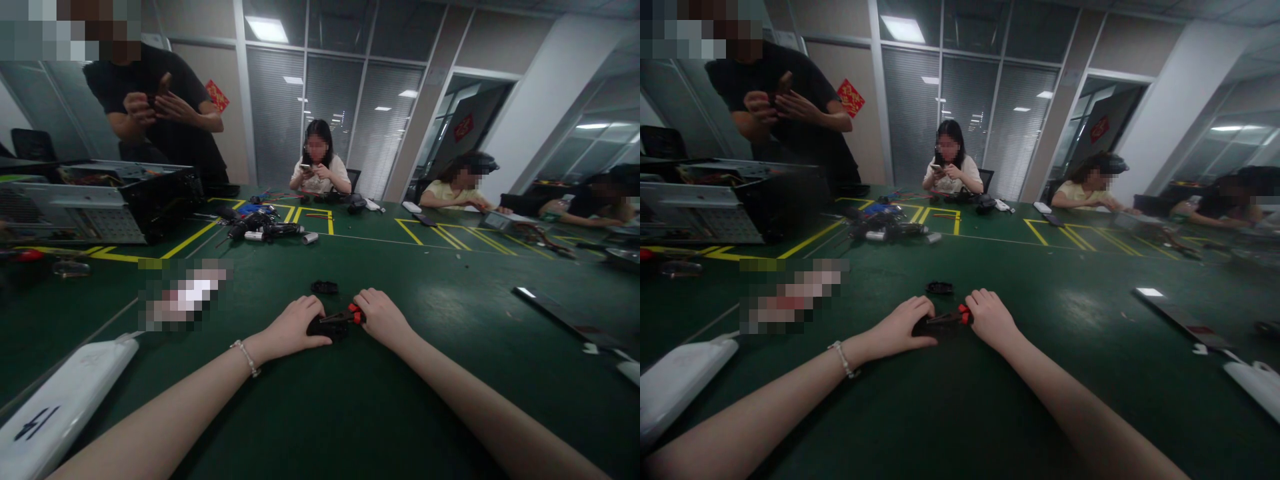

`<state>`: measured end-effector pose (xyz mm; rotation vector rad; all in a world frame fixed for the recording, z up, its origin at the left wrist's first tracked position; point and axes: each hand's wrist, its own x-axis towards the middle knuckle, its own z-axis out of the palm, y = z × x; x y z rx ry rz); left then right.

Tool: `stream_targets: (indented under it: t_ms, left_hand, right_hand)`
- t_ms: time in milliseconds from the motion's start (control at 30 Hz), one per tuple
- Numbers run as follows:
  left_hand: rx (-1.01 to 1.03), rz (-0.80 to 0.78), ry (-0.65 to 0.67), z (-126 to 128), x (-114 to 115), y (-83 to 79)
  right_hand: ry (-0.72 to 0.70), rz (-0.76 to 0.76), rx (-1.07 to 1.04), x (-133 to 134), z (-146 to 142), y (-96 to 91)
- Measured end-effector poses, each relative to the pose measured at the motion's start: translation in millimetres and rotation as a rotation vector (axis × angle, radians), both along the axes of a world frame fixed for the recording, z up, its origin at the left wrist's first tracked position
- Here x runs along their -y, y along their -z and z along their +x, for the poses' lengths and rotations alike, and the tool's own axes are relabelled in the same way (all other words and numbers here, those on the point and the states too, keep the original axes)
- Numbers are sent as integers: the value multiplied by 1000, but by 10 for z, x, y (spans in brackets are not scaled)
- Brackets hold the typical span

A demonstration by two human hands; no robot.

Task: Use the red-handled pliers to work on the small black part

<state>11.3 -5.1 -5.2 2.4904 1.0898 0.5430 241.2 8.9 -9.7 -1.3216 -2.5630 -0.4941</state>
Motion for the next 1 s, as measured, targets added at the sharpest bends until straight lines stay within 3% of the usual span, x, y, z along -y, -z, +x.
stream_targets:
  t_ms: [1000]
  left_hand:
    - [-28,-12,-8,16,22,-55]
  right_hand:
    - [3,-2,9,-8,-2,5]
